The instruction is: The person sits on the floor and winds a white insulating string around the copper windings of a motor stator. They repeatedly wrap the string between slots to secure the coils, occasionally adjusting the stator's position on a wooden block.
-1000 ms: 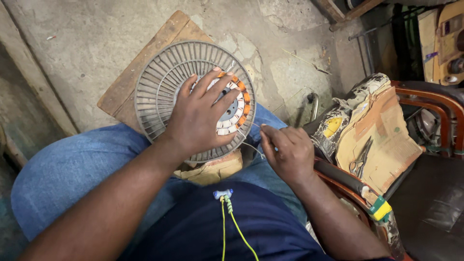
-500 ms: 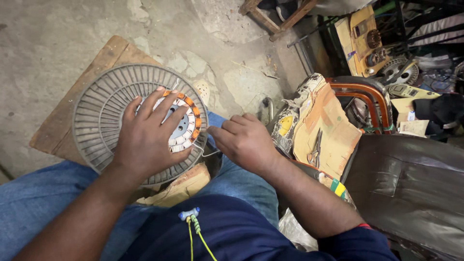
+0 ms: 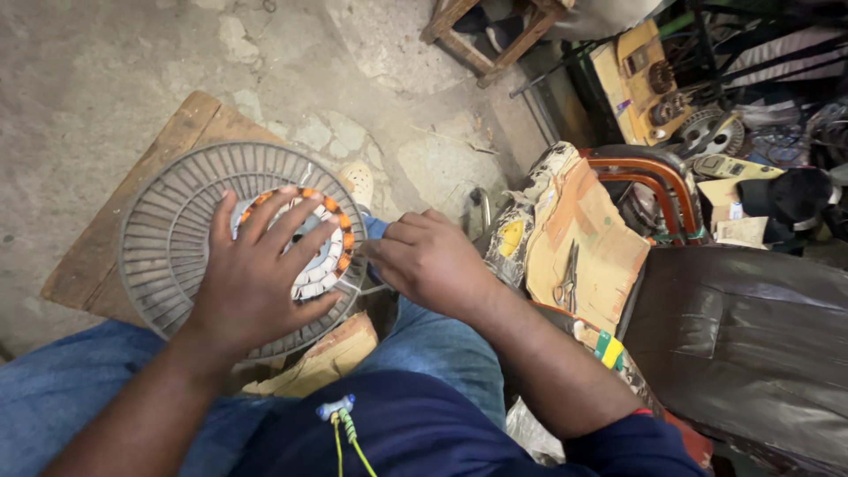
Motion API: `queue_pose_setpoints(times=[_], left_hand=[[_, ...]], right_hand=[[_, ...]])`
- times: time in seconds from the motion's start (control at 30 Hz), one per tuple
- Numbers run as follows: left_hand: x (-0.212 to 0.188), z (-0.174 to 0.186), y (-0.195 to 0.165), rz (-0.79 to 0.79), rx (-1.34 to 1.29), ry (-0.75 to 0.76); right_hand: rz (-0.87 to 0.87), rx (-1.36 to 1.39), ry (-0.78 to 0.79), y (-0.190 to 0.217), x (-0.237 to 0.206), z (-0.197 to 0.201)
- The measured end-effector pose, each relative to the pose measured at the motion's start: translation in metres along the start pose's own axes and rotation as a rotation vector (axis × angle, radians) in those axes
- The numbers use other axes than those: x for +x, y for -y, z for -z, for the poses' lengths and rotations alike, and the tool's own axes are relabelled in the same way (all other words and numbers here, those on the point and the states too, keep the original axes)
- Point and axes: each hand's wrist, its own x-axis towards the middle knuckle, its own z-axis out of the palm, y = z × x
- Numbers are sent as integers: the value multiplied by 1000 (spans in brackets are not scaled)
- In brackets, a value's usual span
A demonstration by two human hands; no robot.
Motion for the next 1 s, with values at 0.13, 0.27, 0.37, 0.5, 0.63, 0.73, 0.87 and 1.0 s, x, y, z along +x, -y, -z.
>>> queue_pose_setpoints(times=[0.13, 0.27, 0.37, 0.5, 0.63, 0.73, 0.87, 1.0], left_hand=[[-3, -1, 0, -53, -54, 39], [-6, -3, 1, -113, -106, 22], [-7, -4, 0, -155, -93, 5], [-8, -4, -2, -191, -102, -3], [-9, -4, -5, -215, -90, -24], [-9, -4, -6, -237, -76, -6], [-9, -4, -7, -252, -82, -38], [-10, -4, -7, -237, -114, -37]], right_hand=[[-21, 94, -25, -4, -2, -2], [-61, 142, -64, -4, -5, -6], [-73, 176, -112, -3, -6, -10], [-81, 186, -122, -2, -7, -13], [-87, 176, -138, 0, -8, -15], [-88, 190, -161, 2, -8, -16], [-95, 253, -230, 7, -9, -21], [-116, 300, -269, 8, -10, -27]])
